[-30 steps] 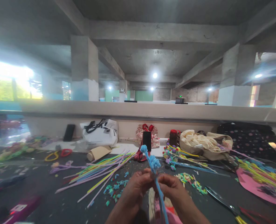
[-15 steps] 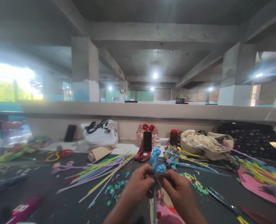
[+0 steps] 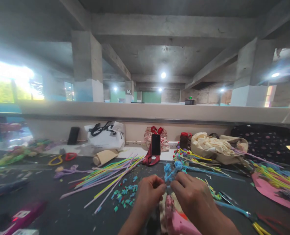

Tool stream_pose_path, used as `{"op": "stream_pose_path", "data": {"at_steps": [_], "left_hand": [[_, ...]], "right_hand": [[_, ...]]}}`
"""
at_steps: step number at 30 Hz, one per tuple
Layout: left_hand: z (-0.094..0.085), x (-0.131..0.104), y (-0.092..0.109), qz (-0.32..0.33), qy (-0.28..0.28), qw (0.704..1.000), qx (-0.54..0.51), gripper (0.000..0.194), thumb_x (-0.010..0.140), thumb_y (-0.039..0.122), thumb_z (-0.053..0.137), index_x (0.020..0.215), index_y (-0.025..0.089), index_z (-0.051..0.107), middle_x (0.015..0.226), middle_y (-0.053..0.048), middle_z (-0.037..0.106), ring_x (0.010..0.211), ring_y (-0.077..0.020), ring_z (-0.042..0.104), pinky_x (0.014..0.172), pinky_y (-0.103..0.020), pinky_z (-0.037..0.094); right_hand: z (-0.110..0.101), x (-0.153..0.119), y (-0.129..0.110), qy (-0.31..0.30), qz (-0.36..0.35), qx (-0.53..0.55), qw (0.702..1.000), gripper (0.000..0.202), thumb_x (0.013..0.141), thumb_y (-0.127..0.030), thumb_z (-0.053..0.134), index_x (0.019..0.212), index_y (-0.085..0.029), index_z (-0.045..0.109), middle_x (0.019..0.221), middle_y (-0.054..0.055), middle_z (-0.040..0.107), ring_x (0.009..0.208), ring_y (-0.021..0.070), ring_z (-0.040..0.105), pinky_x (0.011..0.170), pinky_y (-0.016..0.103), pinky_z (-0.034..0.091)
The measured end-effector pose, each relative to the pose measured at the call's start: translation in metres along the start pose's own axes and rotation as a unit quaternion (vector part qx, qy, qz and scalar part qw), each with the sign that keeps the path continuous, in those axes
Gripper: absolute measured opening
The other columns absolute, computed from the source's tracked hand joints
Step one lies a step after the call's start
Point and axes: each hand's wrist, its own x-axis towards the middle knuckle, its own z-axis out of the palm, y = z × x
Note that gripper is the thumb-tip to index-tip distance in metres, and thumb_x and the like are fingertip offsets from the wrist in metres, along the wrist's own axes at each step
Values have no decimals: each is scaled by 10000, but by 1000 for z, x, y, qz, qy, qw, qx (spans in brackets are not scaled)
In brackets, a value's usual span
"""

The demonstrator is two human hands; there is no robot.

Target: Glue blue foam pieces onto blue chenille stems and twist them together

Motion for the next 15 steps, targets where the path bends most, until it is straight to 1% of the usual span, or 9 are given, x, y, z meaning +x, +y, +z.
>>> {"op": "stream_pose_path", "data": {"at_steps": [4,7,9,10,11,12,13,14,15], "left_hand": [[0,-5,4,50,-19,997,47,93,557,169,526,514,177,608,400,33,525,396,-109,439,427,-202,285],[1,-8,6,98,-1,991,93,123,555,142,538,463,190,606,422,25,537,428,-111,432,458,-204,261],[2,-12,7,125,-1,986,111,138,556,129,548,447,194,602,432,23,534,431,-108,421,464,-206,242],[3,-13,7,136,-15,985,109,141,563,130,550,451,196,605,434,22,531,431,-107,418,464,-207,237],[4,-15,7,144,-35,984,100,138,570,133,552,465,198,613,443,20,537,437,-109,424,465,-207,239],[4,-17,8,148,-62,983,85,130,572,134,556,482,199,623,460,16,550,455,-113,442,471,-205,251],[4,-18,9,142,-91,984,62,117,571,136,563,498,197,631,479,12,564,474,-117,461,477,-203,269],[5,-19,10,123,-119,985,33,100,567,141,570,508,192,633,488,9,573,480,-119,472,479,-202,287],[5,-19,11,93,-139,986,-1,77,564,150,578,516,182,629,487,8,574,469,-116,475,472,-203,303]], "right_hand": [[-19,17,10,-43,-95,-41,994,132,742,-122,525,640,-207,522,661,5,535,561,143,459,482,253,257],[-30,30,8,-97,-157,-60,981,139,654,-77,590,598,-199,552,631,16,557,541,155,470,445,257,249],[-34,41,5,-136,-190,-44,971,156,585,-32,610,542,-179,579,583,29,572,495,148,467,407,251,214],[-34,47,6,-156,-187,-23,970,167,555,-7,610,510,-166,591,559,32,579,469,137,462,396,246,200],[-33,54,9,-177,-165,16,970,179,527,17,605,487,-157,602,529,26,582,439,120,451,389,238,193],[-30,60,15,-199,-125,70,970,184,510,30,600,487,-152,620,511,16,586,424,105,445,391,228,198],[-27,65,24,-222,-66,158,960,180,495,18,606,455,-156,624,473,-4,576,413,92,438,394,216,211],[-22,69,34,-267,-12,285,921,168,495,-10,615,473,-174,644,450,-33,568,414,81,442,401,196,234],[-16,72,45,-319,41,413,852,135,483,-56,645,517,-185,670,440,-52,570,419,78,453,409,181,258]]}}
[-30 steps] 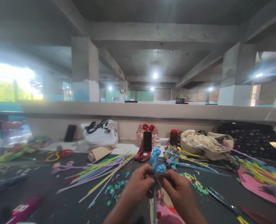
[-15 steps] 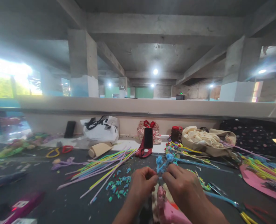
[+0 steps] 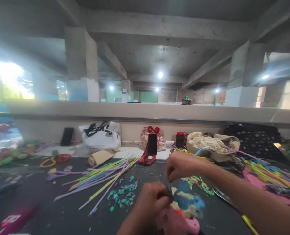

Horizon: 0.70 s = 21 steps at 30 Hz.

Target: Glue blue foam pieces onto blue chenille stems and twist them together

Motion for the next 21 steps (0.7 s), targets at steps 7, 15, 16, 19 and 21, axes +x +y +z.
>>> {"op": "stream_pose_path", "data": {"at_steps": [7,15,16,19,21], "left_hand": [[-2,14,-14,-63,91,965,-240,260,544,372,651,563,155,510,394,51,477,337,-63,400,366,-184,297],[7,21,-33,-90,208,954,-195,173,591,302,598,630,165,499,448,75,463,342,-54,387,352,-180,328],[9,20,-32,-94,214,953,-191,156,596,289,590,635,166,502,448,76,463,346,-55,390,358,-182,331],[12,18,-29,-97,224,950,-194,132,592,266,586,626,164,508,443,75,455,364,-59,397,378,-181,329],[12,18,-29,-87,226,949,-200,139,588,268,593,623,160,514,459,65,467,386,-60,403,394,-180,325]], "right_hand": [[23,-5,43,90,42,179,979,158,648,-248,561,616,-136,667,444,-64,503,383,47,346,383,156,259],[89,-20,37,185,56,341,920,114,642,-218,589,593,-130,645,483,-35,530,466,90,444,483,199,338],[92,-20,36,188,61,351,915,122,649,-223,584,598,-130,645,482,-32,535,463,94,453,488,205,345],[97,-20,34,203,66,333,918,129,658,-220,573,594,-132,642,484,-24,547,468,104,471,485,209,352],[98,-19,33,223,66,297,926,120,647,-201,575,567,-134,632,480,-30,537,479,102,469,481,201,344]]}}
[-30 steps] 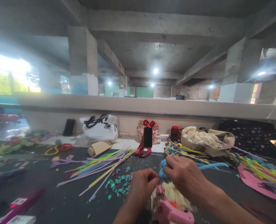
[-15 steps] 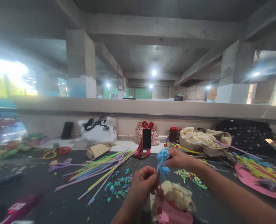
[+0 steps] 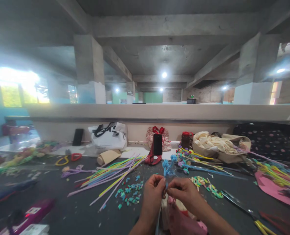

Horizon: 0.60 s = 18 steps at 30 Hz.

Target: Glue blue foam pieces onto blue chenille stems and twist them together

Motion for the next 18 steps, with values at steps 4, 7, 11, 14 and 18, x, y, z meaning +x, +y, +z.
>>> {"op": "stream_pose_path", "data": {"at_steps": [4,7,11,14,18], "left_hand": [[-1,3,-1,20,7,1000,-3,176,566,290,617,634,155,528,510,42,509,438,-73,428,440,-190,345],[-2,3,-3,34,14,999,11,192,575,309,617,664,159,537,525,42,519,455,-83,438,459,-197,353],[-1,-1,-2,51,9,998,20,174,611,304,597,700,162,550,563,36,552,512,-96,473,497,-195,361],[1,-4,-1,63,-4,998,15,139,602,270,607,665,155,563,580,27,571,557,-103,492,558,-201,382],[3,-5,3,34,-29,999,-4,151,565,249,639,651,146,570,579,18,583,545,-102,504,536,-197,383]], "right_hand": [[6,3,9,43,6,31,999,153,620,-234,591,506,-136,564,438,-56,471,431,79,435,424,178,319],[13,5,17,54,57,122,989,233,635,-366,589,577,-151,521,405,-60,475,340,77,429,341,174,293],[22,8,22,102,101,217,966,298,574,-415,656,656,-168,511,409,-78,468,294,63,401,285,157,268],[23,10,23,127,116,282,944,315,547,-391,687,713,-168,539,429,-90,448,283,41,354,285,157,282],[19,10,20,128,115,301,938,267,540,-322,695,704,-149,577,426,-89,434,295,16,297,308,148,270]]}}
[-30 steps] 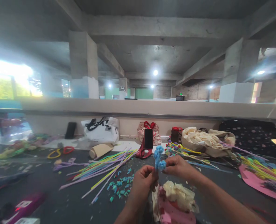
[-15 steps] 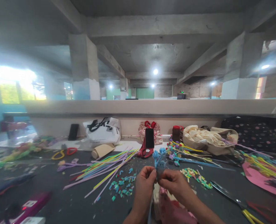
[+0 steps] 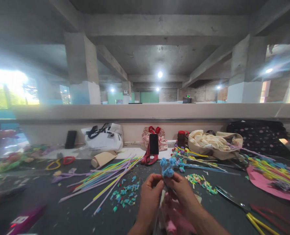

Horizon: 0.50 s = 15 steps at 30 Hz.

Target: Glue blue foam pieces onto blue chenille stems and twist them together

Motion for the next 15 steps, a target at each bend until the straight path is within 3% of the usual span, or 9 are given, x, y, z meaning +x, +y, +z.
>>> {"op": "stream_pose_path", "data": {"at_steps": [5,9,11,15], "left_hand": [[4,-5,12,-102,-26,994,-35,227,490,263,693,607,150,535,476,39,547,410,-87,474,413,-189,347],[4,-8,17,-141,-82,981,-103,290,558,327,664,773,152,580,589,3,595,500,-111,541,467,-213,403],[2,-7,14,-160,-73,978,-114,333,565,336,664,832,148,597,540,25,552,447,-78,494,401,-168,345],[-2,-3,4,-154,-55,980,-114,262,550,267,692,762,132,615,459,71,449,353,-7,340,333,-122,232]], "right_hand": [[0,-6,-15,13,-51,-66,996,121,571,-238,636,600,-135,580,399,-71,444,334,32,327,328,148,209],[-5,-7,-25,-25,-49,-85,995,38,574,-171,579,581,-137,594,424,-56,490,359,39,359,359,161,218],[-10,-6,-27,-58,-28,-106,992,64,570,-159,564,608,-136,611,437,-48,516,360,43,375,362,167,215],[-15,-5,-28,-66,2,-143,987,66,550,-167,582,591,-129,617,398,-54,492,344,47,385,357,170,204]]}}
